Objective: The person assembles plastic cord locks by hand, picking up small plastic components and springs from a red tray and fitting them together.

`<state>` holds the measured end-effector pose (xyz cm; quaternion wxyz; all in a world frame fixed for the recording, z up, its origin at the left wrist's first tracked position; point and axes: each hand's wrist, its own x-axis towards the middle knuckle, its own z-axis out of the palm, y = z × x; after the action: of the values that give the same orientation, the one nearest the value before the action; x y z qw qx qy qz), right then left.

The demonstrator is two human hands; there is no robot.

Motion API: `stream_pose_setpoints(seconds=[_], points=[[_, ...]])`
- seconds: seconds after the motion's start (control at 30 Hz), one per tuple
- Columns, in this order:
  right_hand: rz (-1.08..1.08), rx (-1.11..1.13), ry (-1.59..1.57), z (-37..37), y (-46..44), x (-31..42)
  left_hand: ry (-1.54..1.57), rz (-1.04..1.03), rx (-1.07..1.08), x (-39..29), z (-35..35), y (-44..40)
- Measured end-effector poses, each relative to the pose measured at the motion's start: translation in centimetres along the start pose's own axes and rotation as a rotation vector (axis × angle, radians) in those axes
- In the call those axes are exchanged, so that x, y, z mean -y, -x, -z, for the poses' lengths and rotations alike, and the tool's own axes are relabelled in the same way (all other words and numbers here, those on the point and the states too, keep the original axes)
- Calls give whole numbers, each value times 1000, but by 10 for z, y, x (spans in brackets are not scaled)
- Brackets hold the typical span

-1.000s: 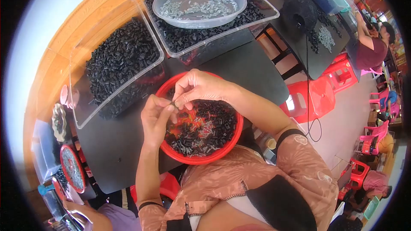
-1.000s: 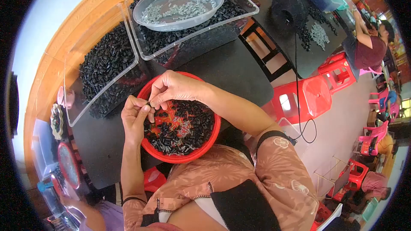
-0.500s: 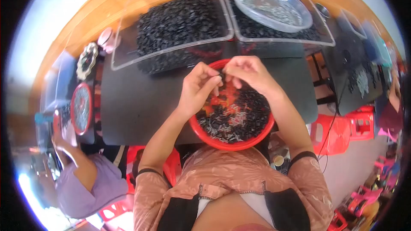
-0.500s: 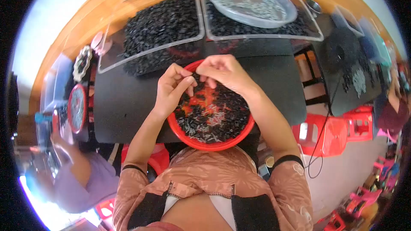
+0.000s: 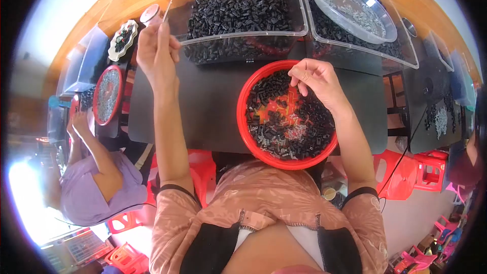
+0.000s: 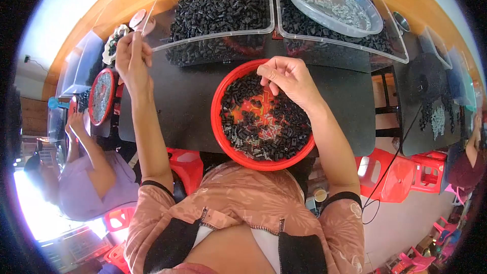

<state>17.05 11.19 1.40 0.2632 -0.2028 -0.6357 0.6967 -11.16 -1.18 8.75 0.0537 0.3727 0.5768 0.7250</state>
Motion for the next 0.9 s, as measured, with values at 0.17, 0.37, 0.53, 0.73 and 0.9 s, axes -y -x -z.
stream_pose_setpoints(seconds=[0.17, 0.37, 0.53, 0.73, 0.9], points=[[-14, -91, -88, -7, 0, 10, -110, -43, -80, -4, 12, 61], [114, -97, -48, 10, -5, -9, -499, 103, 165, 33, 51, 134], [109, -46, -156, 10, -4, -9, -426, 288, 224, 57, 57, 130], [132, -144, -291, 18, -8, -11, -314, 489, 140, 49, 61, 126], [161, -112, -287, 21, -6, -14, -209, 414, 155, 58, 68, 125]])
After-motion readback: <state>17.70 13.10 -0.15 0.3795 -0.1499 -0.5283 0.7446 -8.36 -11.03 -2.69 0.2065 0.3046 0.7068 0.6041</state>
